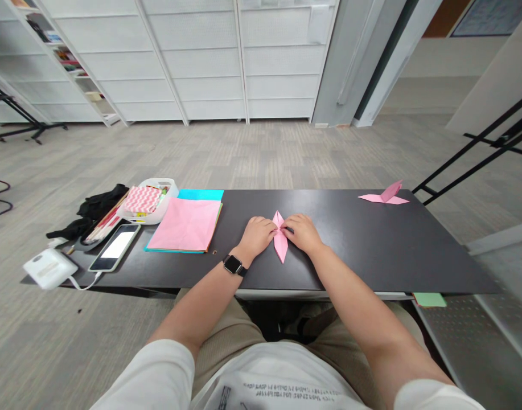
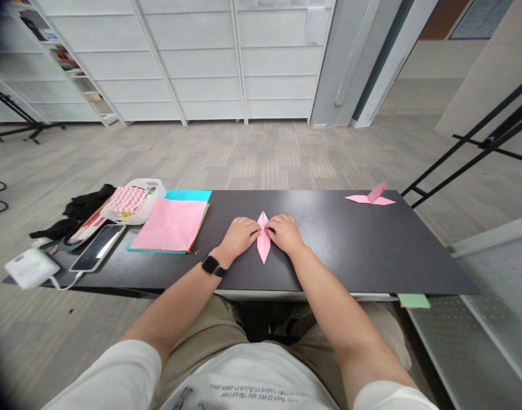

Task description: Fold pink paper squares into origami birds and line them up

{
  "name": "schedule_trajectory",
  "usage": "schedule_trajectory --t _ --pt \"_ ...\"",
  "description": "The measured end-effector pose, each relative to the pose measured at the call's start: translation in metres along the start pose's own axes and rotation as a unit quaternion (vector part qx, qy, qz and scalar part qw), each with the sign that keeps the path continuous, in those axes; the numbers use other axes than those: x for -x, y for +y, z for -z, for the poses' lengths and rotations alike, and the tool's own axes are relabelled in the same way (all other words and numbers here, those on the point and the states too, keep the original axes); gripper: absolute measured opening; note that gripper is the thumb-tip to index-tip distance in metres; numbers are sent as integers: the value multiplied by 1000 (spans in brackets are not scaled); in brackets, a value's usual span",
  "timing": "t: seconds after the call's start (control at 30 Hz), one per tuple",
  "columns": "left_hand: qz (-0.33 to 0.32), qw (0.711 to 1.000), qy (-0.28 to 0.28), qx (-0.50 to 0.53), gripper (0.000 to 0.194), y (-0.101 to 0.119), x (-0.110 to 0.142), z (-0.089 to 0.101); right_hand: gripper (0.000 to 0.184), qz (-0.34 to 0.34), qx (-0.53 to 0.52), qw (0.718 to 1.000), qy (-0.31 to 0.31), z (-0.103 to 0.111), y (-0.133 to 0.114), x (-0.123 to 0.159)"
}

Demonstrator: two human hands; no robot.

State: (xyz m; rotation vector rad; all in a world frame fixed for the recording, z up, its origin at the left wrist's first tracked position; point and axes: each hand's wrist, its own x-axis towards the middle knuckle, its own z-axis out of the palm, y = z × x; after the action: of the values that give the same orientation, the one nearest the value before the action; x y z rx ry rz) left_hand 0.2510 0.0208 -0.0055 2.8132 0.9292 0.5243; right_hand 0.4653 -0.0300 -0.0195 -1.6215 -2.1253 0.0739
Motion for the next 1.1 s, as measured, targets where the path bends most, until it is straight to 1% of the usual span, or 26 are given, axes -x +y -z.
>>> schedule_trajectory --t 0.13,0.23,0.3,0.47,0.6,0.7,0.77,0.87,1.0,1.1 --pt "-12 999 5 41 21 -2 8 8 12 2 -12 1000 -7 4 1 3" --pt "-25 998 1 65 35 -5 15 14 17 4 -18 1000 -8 8 2 7" --pt "-33 997 -8 70 38 -6 17 17 23 7 -25 1000 -11 10 3 9" --pt "-35 997 -12 68 28 -8 15 17 32 10 -49 998 -25 13 7 12" --pt "-9 998 -12 66 25 -8 11 12 34 8 -61 997 -37 18 8 13" --pt "20 997 -6 73 24 -7 8 9 32 18 -65 997 -47 21 6 13" --pt "30 996 1 80 24 -7 8 8 27 19 -63 997 -47 20 4 13" --pt "37 996 6 84 22 -6 7 8 18 5 -50 998 -32 15 2 11" --pt "47 996 4 78 16 -5 5 7 14 -9 -44 999 -6 7 2 7" --pt "64 995 11 74 16 -5 3 4 12 -17 -46 999 5 4 1 6"
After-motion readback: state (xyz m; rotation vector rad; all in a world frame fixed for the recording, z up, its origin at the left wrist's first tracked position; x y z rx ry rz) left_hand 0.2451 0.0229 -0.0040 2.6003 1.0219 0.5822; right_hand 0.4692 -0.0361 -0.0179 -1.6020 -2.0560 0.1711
